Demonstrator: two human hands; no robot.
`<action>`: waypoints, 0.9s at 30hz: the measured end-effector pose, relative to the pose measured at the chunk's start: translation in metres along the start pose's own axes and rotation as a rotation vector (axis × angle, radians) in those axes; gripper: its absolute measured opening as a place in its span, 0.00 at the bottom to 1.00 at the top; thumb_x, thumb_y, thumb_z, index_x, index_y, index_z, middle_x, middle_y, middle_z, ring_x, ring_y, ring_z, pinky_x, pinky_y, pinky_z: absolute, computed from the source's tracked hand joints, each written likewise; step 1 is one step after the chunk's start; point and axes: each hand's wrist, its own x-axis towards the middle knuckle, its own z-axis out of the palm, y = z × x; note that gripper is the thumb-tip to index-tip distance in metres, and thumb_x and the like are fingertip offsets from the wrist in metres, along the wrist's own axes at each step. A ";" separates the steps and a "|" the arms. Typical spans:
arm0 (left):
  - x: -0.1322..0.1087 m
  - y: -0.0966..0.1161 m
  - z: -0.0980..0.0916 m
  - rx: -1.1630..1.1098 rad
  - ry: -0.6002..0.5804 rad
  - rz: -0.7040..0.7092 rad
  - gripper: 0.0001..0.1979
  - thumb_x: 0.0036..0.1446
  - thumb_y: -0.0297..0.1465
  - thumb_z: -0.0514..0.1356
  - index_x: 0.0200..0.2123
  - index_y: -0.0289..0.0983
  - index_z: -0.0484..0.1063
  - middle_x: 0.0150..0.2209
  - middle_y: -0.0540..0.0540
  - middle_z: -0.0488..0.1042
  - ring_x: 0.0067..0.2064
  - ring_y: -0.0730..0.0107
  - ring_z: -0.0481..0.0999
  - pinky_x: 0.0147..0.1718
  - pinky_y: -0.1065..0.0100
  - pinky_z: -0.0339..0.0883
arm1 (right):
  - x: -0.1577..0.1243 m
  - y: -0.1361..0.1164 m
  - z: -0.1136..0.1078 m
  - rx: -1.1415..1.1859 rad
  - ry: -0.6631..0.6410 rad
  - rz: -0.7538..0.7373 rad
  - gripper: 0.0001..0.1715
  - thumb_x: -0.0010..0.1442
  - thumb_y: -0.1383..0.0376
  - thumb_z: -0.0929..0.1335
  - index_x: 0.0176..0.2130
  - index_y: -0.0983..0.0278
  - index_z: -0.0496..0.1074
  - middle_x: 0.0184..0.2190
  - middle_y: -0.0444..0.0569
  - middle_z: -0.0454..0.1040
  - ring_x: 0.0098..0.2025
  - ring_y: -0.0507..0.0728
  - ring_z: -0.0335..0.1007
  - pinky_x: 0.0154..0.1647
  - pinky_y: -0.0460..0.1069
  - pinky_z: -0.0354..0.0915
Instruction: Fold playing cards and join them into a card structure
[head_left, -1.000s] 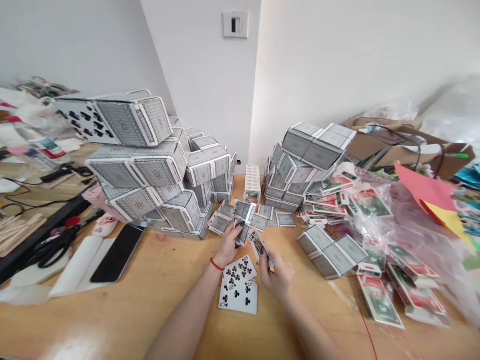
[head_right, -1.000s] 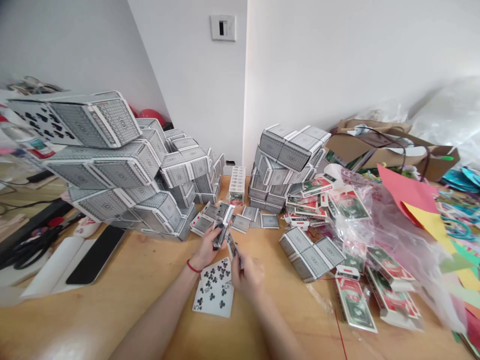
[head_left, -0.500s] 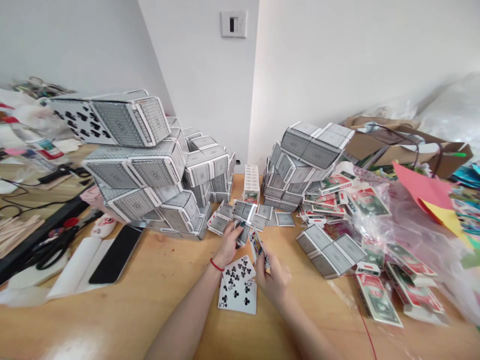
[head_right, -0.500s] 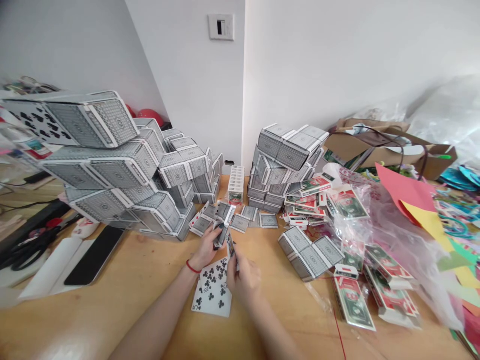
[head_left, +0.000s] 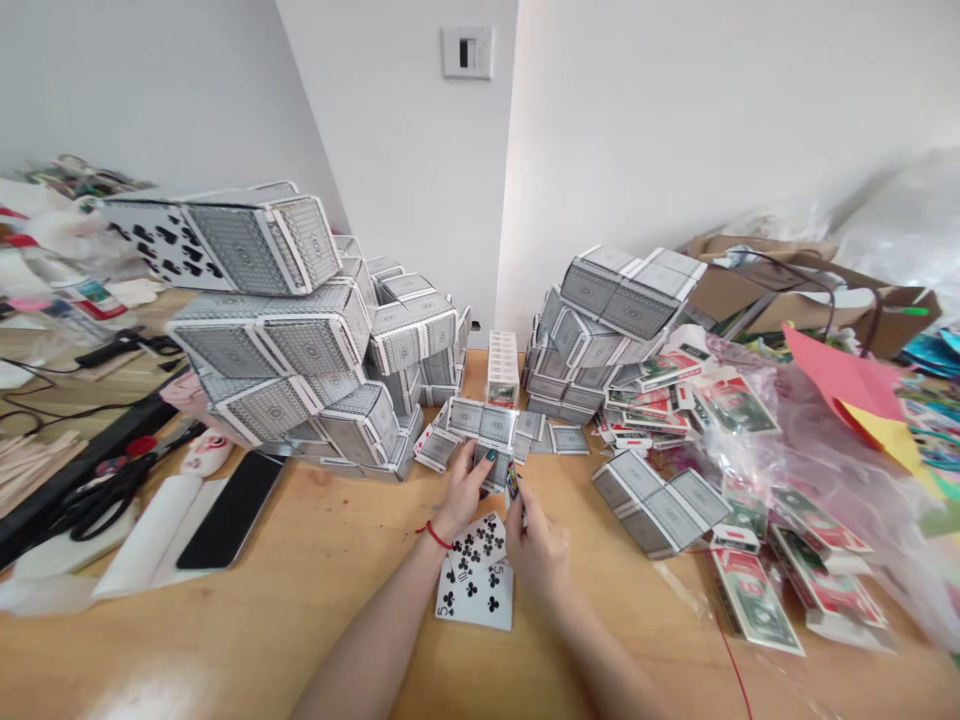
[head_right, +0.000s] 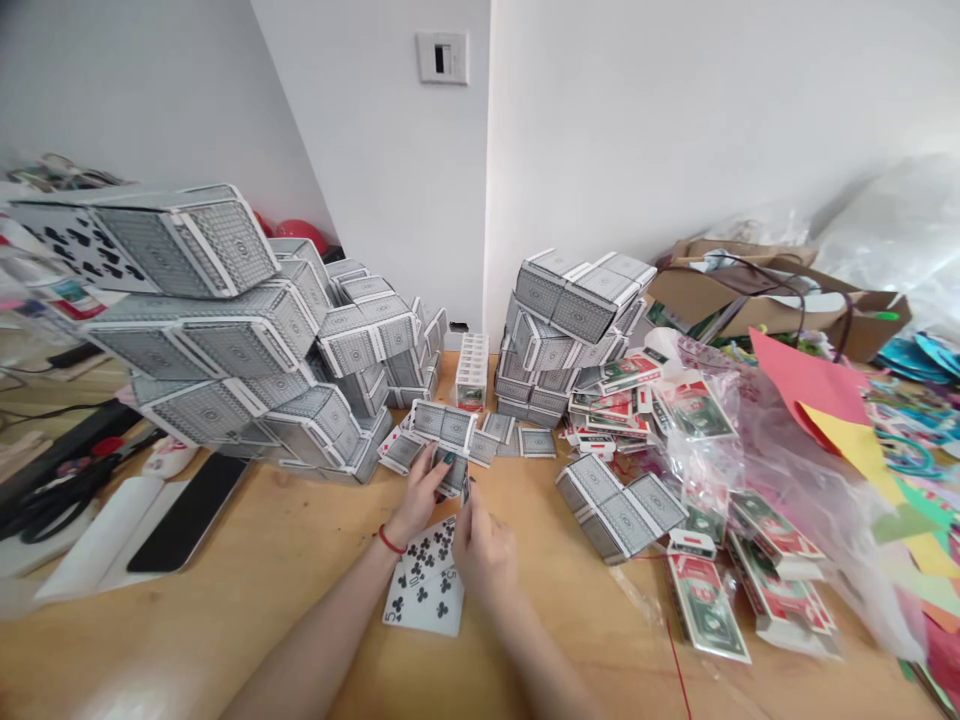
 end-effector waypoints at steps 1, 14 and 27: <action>0.000 -0.001 -0.001 0.009 0.008 0.007 0.09 0.49 0.32 0.56 0.37 0.39 0.68 0.36 0.48 0.68 0.39 0.69 0.66 0.39 0.70 0.61 | 0.000 -0.001 0.000 0.005 -0.007 0.010 0.17 0.58 0.70 0.60 0.47 0.68 0.66 0.19 0.48 0.73 0.15 0.51 0.66 0.18 0.44 0.62; 0.001 -0.003 -0.008 0.023 0.047 -0.035 0.12 0.48 0.32 0.57 0.39 0.38 0.67 0.42 0.46 0.68 0.46 0.64 0.64 0.44 0.68 0.58 | 0.021 -0.003 -0.014 0.542 -0.355 0.652 0.19 0.58 0.57 0.57 0.31 0.65 0.69 0.11 0.43 0.66 0.10 0.50 0.62 0.10 0.42 0.55; 0.002 0.001 -0.008 0.093 0.006 -0.004 0.12 0.49 0.32 0.57 0.38 0.37 0.66 0.39 0.47 0.69 0.43 0.66 0.66 0.44 0.67 0.58 | 0.043 0.010 -0.025 0.775 -0.612 0.849 0.23 0.53 0.51 0.59 0.36 0.67 0.68 0.07 0.40 0.63 0.07 0.51 0.57 0.06 0.42 0.50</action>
